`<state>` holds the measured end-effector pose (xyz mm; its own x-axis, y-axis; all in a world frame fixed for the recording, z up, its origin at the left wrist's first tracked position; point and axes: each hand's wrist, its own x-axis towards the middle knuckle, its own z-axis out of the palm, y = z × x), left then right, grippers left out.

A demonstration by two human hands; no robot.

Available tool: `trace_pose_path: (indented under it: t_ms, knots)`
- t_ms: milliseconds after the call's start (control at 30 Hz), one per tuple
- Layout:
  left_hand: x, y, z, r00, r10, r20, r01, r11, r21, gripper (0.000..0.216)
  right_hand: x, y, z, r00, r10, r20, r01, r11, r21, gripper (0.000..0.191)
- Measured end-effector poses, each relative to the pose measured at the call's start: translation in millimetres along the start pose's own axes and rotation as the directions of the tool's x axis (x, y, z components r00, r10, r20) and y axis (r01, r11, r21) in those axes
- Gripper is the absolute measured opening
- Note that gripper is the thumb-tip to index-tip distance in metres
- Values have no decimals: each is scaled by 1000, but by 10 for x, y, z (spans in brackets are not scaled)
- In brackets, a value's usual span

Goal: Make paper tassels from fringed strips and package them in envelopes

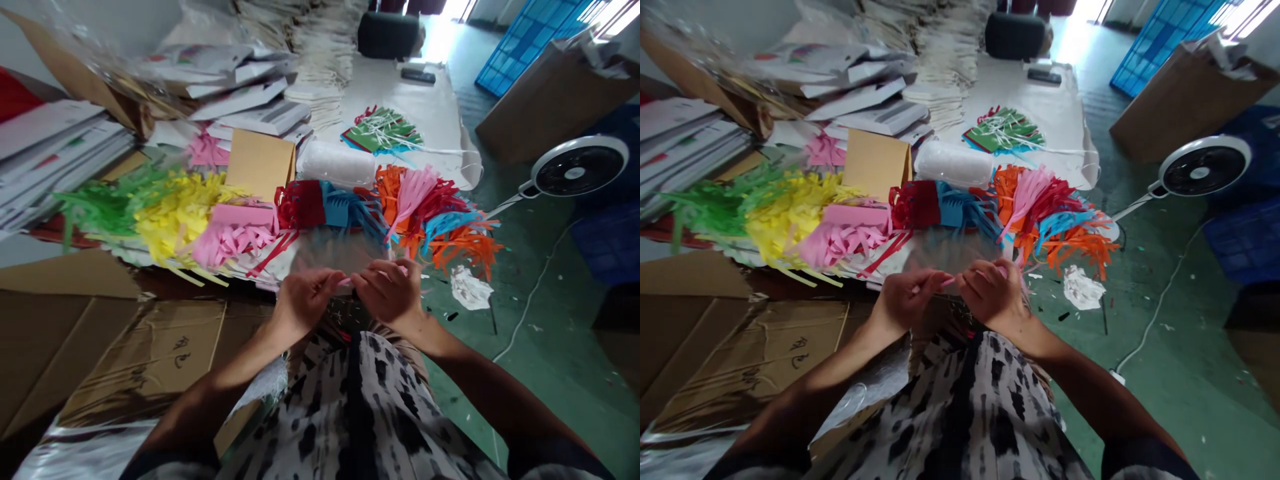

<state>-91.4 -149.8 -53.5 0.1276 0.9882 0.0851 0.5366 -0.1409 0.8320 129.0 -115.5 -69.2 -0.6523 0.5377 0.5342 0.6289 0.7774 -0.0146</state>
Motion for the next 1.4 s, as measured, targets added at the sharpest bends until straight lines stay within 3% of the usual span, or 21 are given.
trace_pose_path:
  t_ms: [67, 167, 300, 367, 433, 500, 567, 667, 767, 833, 967, 1033, 1133, 1233, 1300, 1333, 1400]
  knots:
    - [-6, 82, -92, 965, -169, 200, 232, 907, -352, 46, 8, -10, -116, 990, -60, -125, 59, 998, -14, 25]
    - [6, 172, -168, 859, -217, 464, 480, 656, -583, 46, 38, -45, -273, 975, -81, -207, 79, 997, -22, 34]
    - [-5, 224, -140, 796, -266, 544, 604, 422, -676, 41, 82, -86, -356, 977, -53, -206, 50, 999, -22, 38]
    - [-27, 231, -113, 788, -277, 551, 615, 409, -674, 42, 119, -102, -349, 970, -38, -240, 28, 999, -46, 34]
    - [-55, 243, -102, 838, -284, 466, 544, 496, -677, 42, 173, -124, -331, 960, -14, -278, -5, 998, -66, 28]
    - [-82, 262, -113, 908, -284, 307, 418, 610, -673, 38, 236, -153, -321, 953, 11, -301, -34, 997, -71, 23]
    - [-102, 278, -139, 942, -276, 188, 330, 674, -661, 35, 299, -184, -326, 948, 22, -317, -43, 997, -59, 19]
    - [-116, 275, -173, 942, -284, 180, 327, 653, -683, 33, 378, -227, -346, 946, 37, -322, -45, 999, -16, 16]
    - [-113, 249, -169, 907, -294, 302, 417, 518, -747, 35, 434, -278, -353, 947, 181, -266, -148, 979, 141, 12]
    - [-102, 236, -151, 899, -286, 332, 433, 459, -776, 35, 462, -318, -348, 929, 313, -200, -241, 918, 315, 12]
    - [-65, 218, -137, 973, -228, 29, 172, 637, -751, 25, 513, -360, -347, 884, 465, -42, -340, 703, 625, 17]
    - [-45, 205, -138, 982, -187, 10, 133, 661, -738, 23, 546, -346, -357, 874, 485, 14, -350, 611, 710, 17]
    - [-16, 189, -115, 982, -187, 20, 133, 612, -780, 20, 593, -310, -342, 880, 470, 70, -336, 511, 791, 13]
    - [22, 192, -99, 962, -204, -180, -20, 605, -796, 15, 561, -323, -228, 902, 378, 208, -359, 392, 847, 25]
    - [55, 194, -152, 935, -237, -265, -94, 555, -826, 16, 452, -369, -103, 919, 281, 275, -378, 441, 814, 24]
    - [70, 190, -207, 924, -268, -274, -106, 508, -855, 18, 372, -396, -39, 925, 238, 295, -378, 509, 774, 18]
    - [94, 166, -361, 903, -330, -274, -142, 374, -916, 24, 188, -431, 57, 932, 166, 322, -350, 643, 682, 25]
